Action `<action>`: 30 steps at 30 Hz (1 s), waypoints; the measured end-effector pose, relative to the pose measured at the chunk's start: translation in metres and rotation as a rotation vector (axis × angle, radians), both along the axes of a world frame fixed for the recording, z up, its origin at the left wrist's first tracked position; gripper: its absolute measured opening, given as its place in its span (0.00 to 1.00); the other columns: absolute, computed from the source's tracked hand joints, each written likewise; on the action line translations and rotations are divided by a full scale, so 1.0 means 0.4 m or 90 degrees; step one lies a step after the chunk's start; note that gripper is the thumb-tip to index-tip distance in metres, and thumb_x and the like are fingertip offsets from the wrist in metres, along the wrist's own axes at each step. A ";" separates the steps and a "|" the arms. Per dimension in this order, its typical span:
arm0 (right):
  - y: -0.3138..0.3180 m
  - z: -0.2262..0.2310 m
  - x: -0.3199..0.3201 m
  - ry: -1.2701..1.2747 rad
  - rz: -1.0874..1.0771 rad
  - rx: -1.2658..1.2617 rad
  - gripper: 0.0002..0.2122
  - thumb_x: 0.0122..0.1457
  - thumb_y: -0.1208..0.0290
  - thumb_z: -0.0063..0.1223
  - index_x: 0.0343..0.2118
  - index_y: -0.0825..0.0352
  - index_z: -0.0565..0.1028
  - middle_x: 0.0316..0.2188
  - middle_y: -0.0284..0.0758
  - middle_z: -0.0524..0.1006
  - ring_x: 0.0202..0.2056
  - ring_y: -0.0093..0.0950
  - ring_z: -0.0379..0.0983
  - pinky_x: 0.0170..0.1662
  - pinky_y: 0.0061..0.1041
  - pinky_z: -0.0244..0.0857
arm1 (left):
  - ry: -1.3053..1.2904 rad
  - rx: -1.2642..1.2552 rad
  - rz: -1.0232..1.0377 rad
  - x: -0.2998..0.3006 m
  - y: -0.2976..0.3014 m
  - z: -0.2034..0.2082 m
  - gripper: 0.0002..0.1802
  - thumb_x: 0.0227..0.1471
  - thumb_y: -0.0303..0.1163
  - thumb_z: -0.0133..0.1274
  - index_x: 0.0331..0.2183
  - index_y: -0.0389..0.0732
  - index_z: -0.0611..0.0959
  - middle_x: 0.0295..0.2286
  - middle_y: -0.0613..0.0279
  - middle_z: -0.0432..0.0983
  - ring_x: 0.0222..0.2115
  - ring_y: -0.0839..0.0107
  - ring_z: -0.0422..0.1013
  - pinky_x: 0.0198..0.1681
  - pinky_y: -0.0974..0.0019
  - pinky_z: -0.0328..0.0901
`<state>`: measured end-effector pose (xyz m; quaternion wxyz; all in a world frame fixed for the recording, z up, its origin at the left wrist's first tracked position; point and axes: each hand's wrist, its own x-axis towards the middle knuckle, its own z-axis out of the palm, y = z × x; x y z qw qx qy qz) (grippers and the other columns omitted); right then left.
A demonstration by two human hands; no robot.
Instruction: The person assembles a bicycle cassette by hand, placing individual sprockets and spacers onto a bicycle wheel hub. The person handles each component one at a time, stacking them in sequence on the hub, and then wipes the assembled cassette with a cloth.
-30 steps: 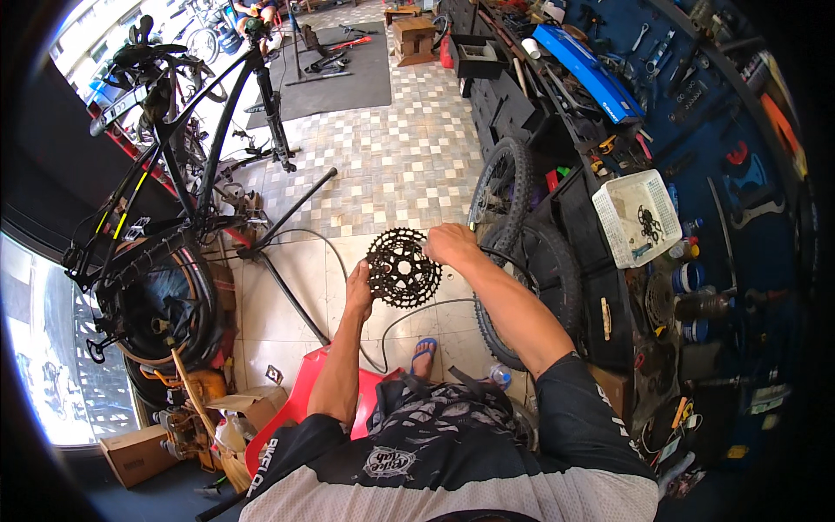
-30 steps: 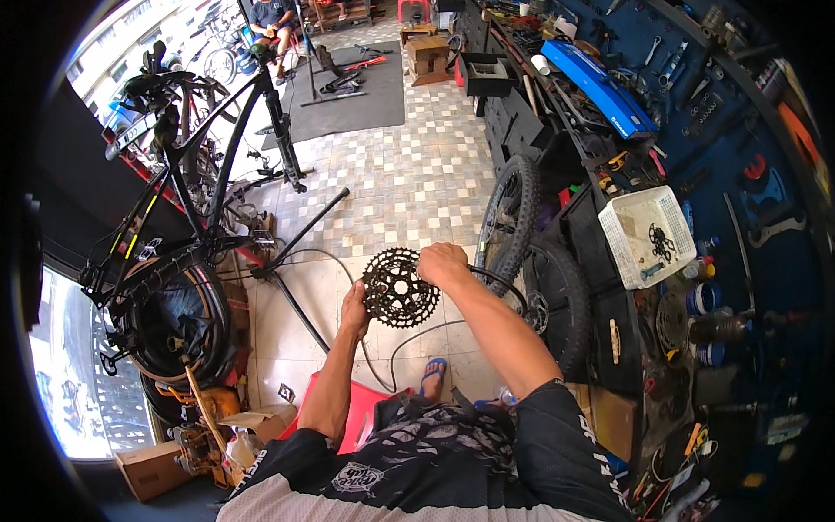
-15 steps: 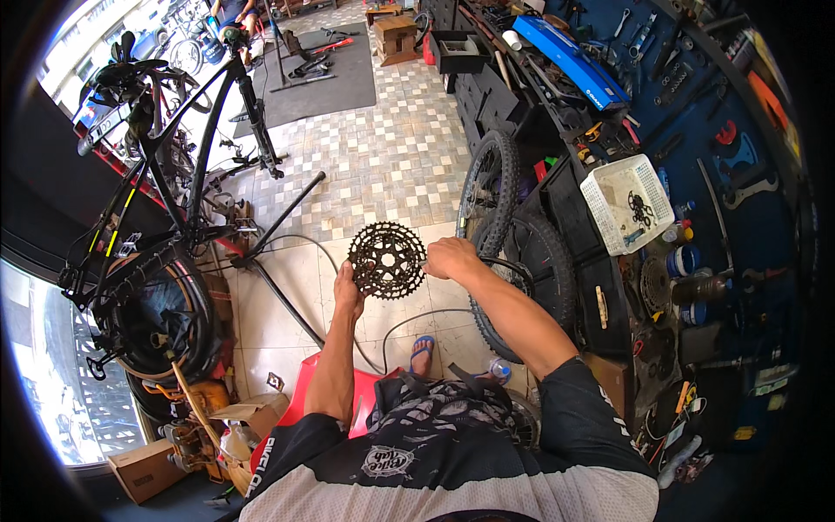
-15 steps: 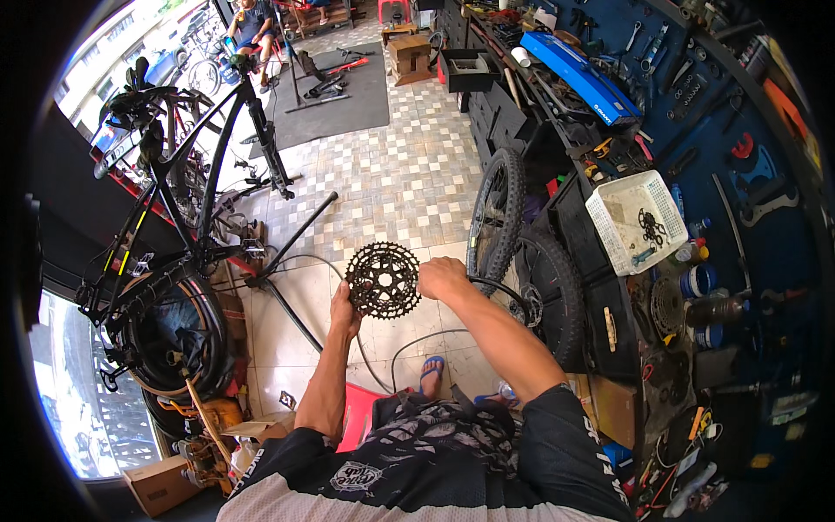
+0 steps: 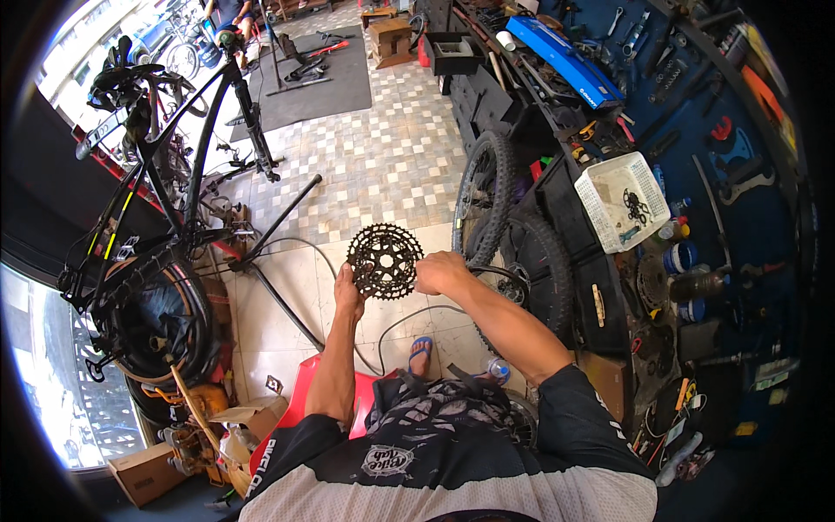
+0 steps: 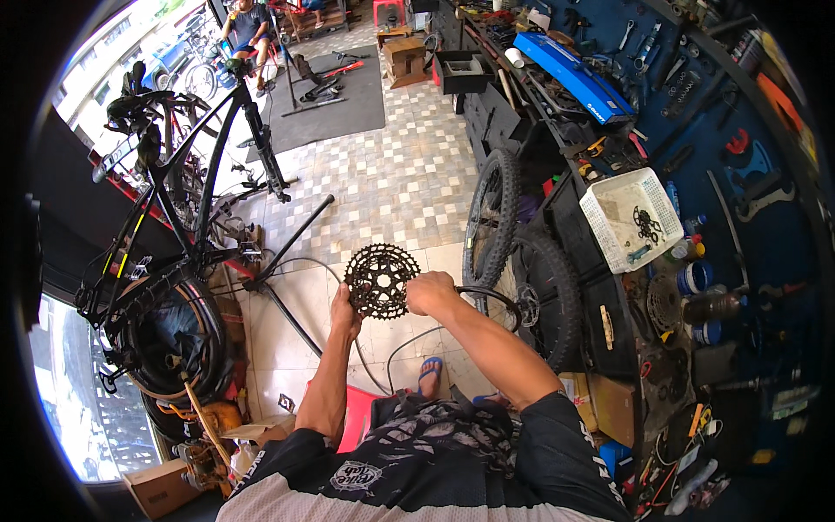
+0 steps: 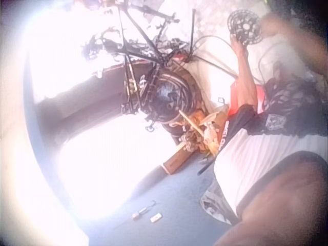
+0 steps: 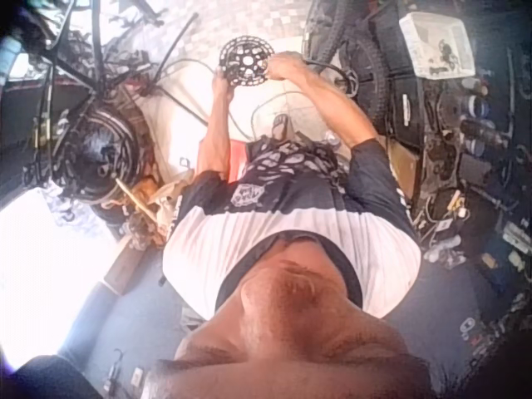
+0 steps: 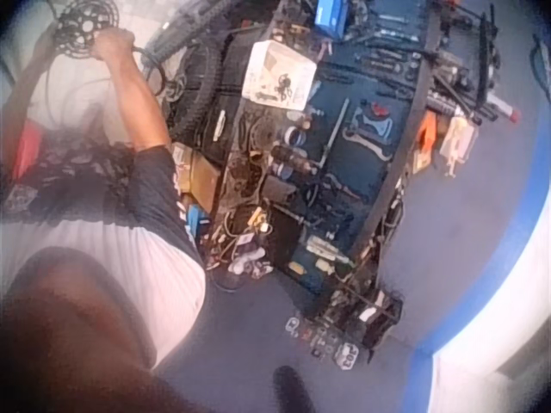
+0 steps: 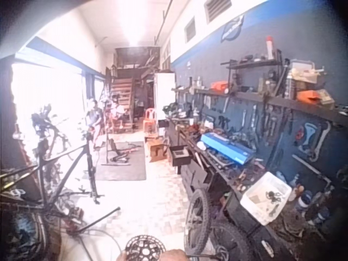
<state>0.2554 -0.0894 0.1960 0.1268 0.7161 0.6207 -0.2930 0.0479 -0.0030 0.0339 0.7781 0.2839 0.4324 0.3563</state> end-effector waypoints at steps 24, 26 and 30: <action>-0.820 -0.360 0.201 0.135 -0.631 0.192 0.23 0.58 0.47 0.55 0.39 0.65 0.84 0.36 0.46 0.84 0.40 0.46 0.81 0.45 0.44 0.73 | 0.237 0.272 -0.688 0.331 -0.117 0.117 0.22 0.65 0.42 0.54 0.55 0.41 0.77 0.34 0.61 0.80 0.32 0.73 0.76 0.31 0.66 0.73; -0.984 -0.399 0.165 0.114 -0.700 0.216 0.23 0.59 0.46 0.54 0.42 0.62 0.83 0.37 0.43 0.84 0.41 0.46 0.81 0.46 0.43 0.73 | 0.203 0.325 -0.781 0.401 -0.154 0.182 0.22 0.62 0.38 0.56 0.56 0.42 0.76 0.34 0.61 0.80 0.32 0.73 0.76 0.31 0.65 0.74; -1.218 -0.435 0.082 0.179 -0.875 0.120 0.23 0.59 0.43 0.54 0.44 0.58 0.83 0.40 0.42 0.83 0.44 0.44 0.80 0.48 0.41 0.72 | 0.211 0.417 -0.922 0.521 -0.231 0.313 0.30 0.54 0.29 0.65 0.57 0.41 0.75 0.34 0.62 0.78 0.35 0.72 0.75 0.36 0.66 0.73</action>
